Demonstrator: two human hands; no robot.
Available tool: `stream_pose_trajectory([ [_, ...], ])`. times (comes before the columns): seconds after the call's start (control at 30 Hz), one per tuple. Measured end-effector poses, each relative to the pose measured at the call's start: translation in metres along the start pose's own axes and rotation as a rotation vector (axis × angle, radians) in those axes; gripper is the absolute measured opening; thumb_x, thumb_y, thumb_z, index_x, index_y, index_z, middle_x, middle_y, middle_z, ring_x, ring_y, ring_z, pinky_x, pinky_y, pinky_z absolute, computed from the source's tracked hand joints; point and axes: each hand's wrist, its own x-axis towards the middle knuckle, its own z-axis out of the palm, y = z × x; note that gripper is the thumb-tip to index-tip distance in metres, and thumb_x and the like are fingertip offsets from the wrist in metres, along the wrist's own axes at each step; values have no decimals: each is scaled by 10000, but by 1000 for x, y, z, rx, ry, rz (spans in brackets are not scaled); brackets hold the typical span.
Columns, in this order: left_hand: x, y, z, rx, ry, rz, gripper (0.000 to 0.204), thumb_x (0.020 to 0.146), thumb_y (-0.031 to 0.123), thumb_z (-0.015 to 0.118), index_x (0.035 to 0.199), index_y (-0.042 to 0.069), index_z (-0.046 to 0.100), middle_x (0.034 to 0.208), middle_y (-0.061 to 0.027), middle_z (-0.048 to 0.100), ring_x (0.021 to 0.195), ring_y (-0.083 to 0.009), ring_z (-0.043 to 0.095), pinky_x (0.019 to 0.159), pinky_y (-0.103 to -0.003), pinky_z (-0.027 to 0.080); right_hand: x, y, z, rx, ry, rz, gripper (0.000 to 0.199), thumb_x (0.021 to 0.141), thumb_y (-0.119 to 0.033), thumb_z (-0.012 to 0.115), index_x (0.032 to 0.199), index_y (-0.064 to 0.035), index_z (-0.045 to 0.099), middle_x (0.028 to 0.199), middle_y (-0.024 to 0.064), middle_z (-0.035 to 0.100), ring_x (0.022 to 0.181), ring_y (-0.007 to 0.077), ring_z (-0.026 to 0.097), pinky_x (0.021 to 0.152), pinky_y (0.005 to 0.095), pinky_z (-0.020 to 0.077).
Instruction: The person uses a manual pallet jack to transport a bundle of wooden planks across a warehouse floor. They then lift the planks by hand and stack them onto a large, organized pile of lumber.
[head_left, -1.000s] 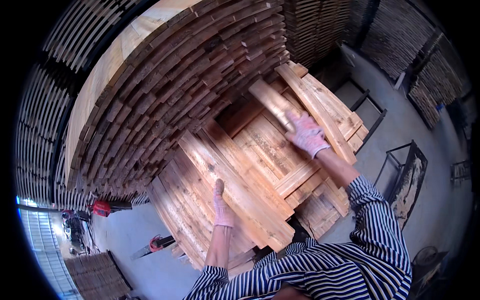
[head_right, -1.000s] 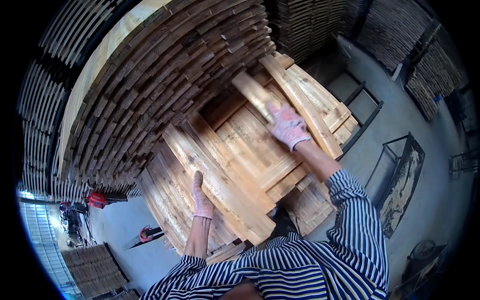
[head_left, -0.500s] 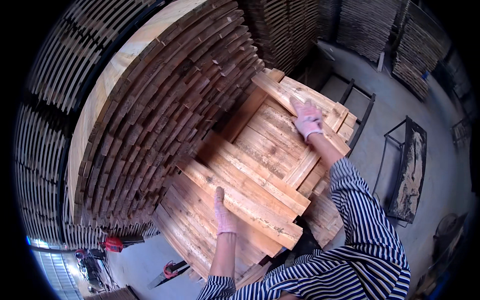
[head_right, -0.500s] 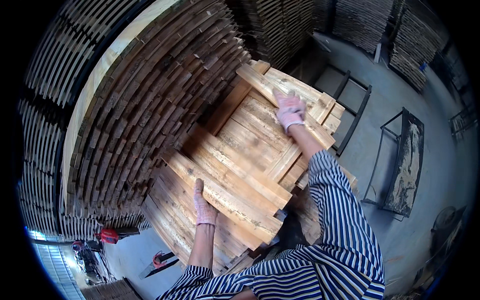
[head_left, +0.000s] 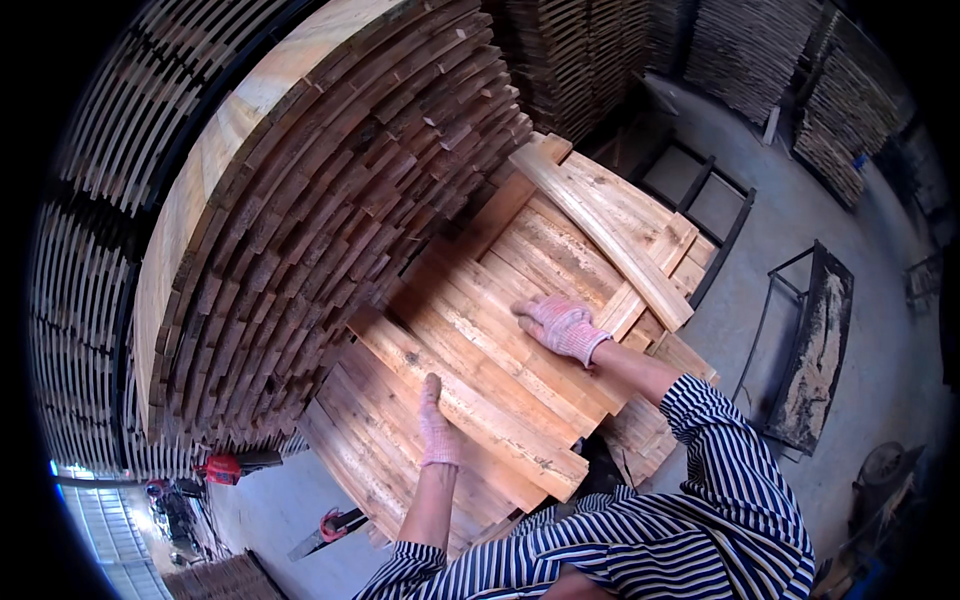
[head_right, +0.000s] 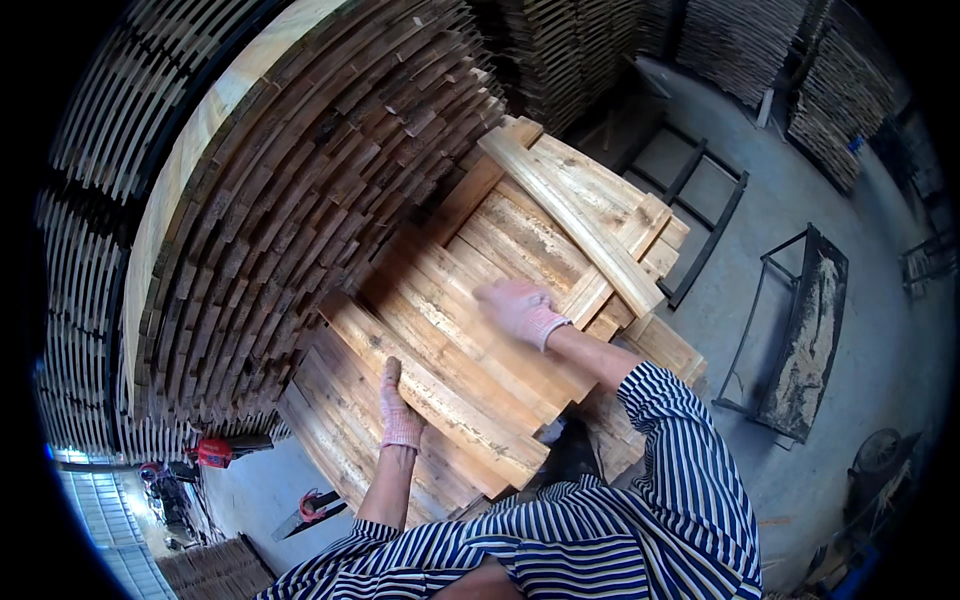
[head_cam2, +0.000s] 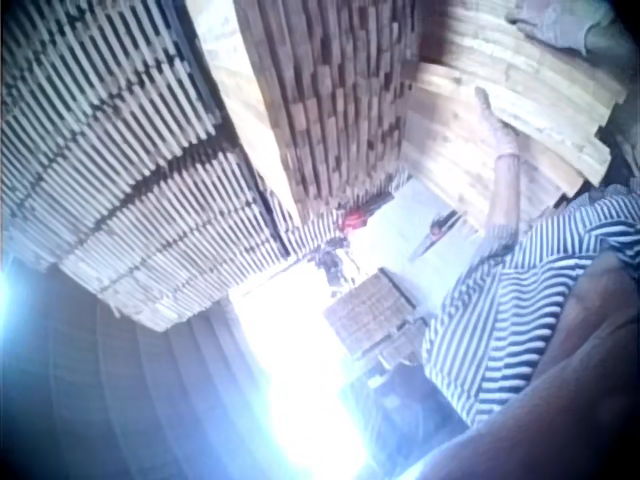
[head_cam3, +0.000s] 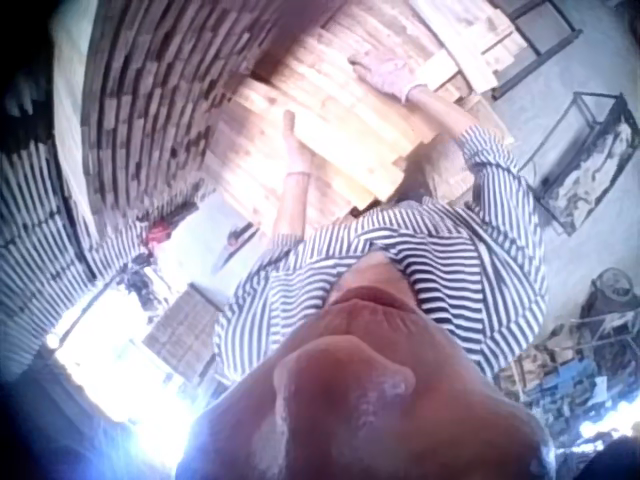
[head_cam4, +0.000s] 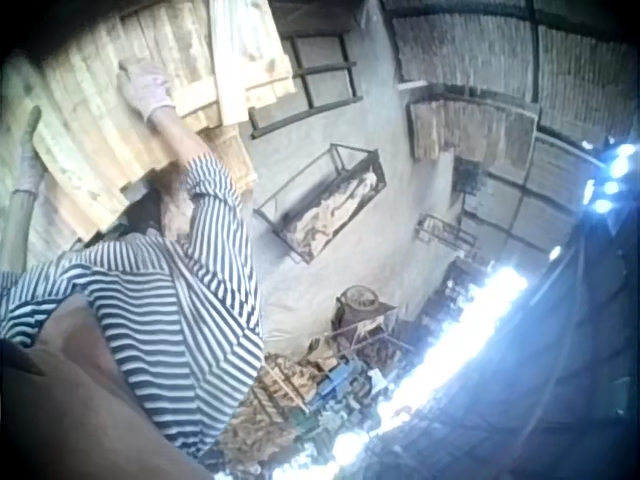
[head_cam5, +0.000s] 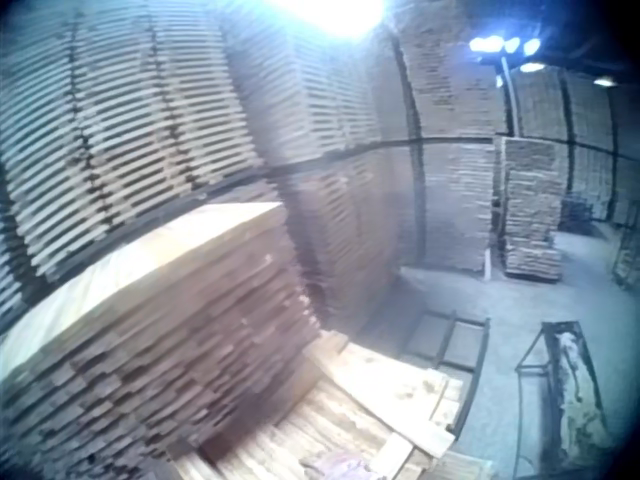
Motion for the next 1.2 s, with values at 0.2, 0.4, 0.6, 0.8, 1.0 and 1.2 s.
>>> stream_pose_trajectory([
  [0.2,-14,5,22,84,-18,8,793,973,470,673,1574,37,393,1620,-88,415,1475,-247,396,1230,-399,297,29,100,-33,-623,765,373,547,1017,-460,509,1510,-231,447,1427,200,548,1255,353,573,999,526,494],
  [0.4,-13,8,11,107,22,-10,807,963,500,671,1578,55,396,1636,-79,392,1509,-241,336,1256,-410,220,26,89,-48,-259,395,373,626,969,-553,565,1533,-312,442,1189,189,585,1010,320,636,813,505,529],
  [0.6,-41,22,73,97,27,7,630,974,271,728,1507,32,492,1503,-116,550,1420,-240,465,1220,-377,321,5,-7,27,-278,365,178,810,955,-595,538,1569,-96,360,1432,325,479,1292,435,531,1085,570,428],
  [0.8,-72,13,94,136,-167,96,759,968,550,658,1519,64,470,1509,-123,521,1420,-268,426,1223,-448,320,-60,-76,27,367,62,-144,1021,865,-496,701,1599,19,213,1407,335,501,1272,436,549,1123,461,435],
  [1.0,-45,20,139,-18,-232,30,928,873,698,677,1519,70,454,1497,-135,528,1330,-325,540,1114,-452,488,-75,-39,6,423,126,-186,1095,838,-584,699,1612,17,210,1432,312,480,1312,412,523,1112,437,440],
  [1.2,-19,-6,124,-118,-261,-4,859,841,672,717,1449,91,541,1349,-125,644,1186,-321,636,1042,-475,532,-55,-12,-89,267,85,122,824,889,-553,630,1521,-73,410,1257,263,560,1171,369,594,956,454,520],
])
